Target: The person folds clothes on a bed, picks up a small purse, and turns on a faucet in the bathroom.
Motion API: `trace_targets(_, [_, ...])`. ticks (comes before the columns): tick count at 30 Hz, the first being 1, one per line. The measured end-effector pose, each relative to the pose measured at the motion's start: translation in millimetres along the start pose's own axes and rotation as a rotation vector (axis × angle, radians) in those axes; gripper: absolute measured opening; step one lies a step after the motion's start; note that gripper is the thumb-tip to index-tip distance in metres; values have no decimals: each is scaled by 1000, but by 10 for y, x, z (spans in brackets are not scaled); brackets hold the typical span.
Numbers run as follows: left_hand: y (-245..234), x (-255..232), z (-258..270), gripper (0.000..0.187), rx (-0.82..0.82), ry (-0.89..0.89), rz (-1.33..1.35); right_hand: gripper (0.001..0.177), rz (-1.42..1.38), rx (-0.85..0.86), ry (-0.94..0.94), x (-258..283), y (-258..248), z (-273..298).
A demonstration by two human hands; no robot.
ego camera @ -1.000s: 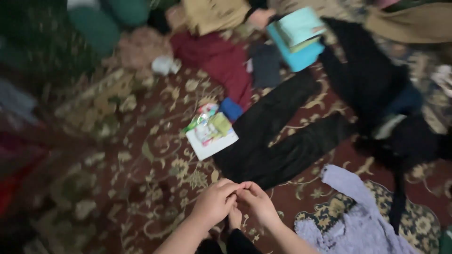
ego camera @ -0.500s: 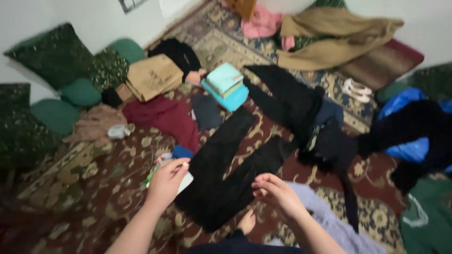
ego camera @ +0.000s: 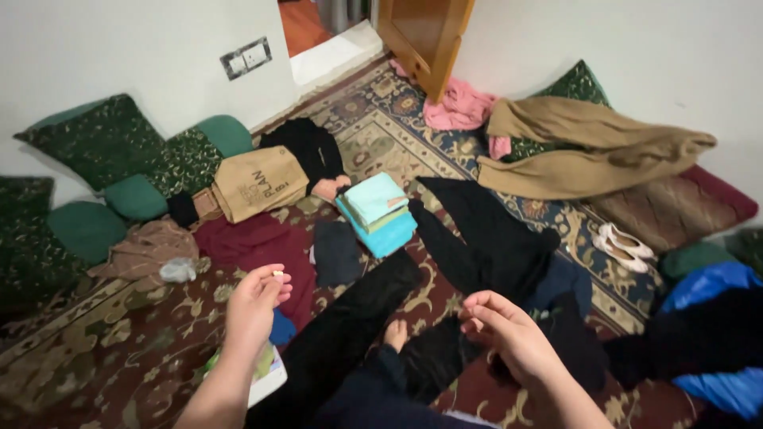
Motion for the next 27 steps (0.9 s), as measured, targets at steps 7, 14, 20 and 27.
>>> trace_targets(7, [1400,-324,-1747,25,-55,-59,157,15,38,-118,-11,1231,-922,-1208])
trace_targets(14, [3113,-1010,-3160,23,154,6,141,21,-55,-177,-85,2317,-1658,-2140])
trace_targets(20, [4116,-886,-3899,33,116,-93,235,23,-61,-133,-91,3009,-2430,-3506])
trace_targets(27, [4473,-1405,-4757,32,-145,-179,119,17,70,8,-41,4839,-2466,-5447])
Point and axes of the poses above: each hand's wrist, its own z-axis away from the middle knuckle, its own y-axis out of the palm, x = y × z, the point moved 8 cm from there along -z, towards the middle knuckle, and after that the axes turned 8 degrees about y, right-handed, at the moved point
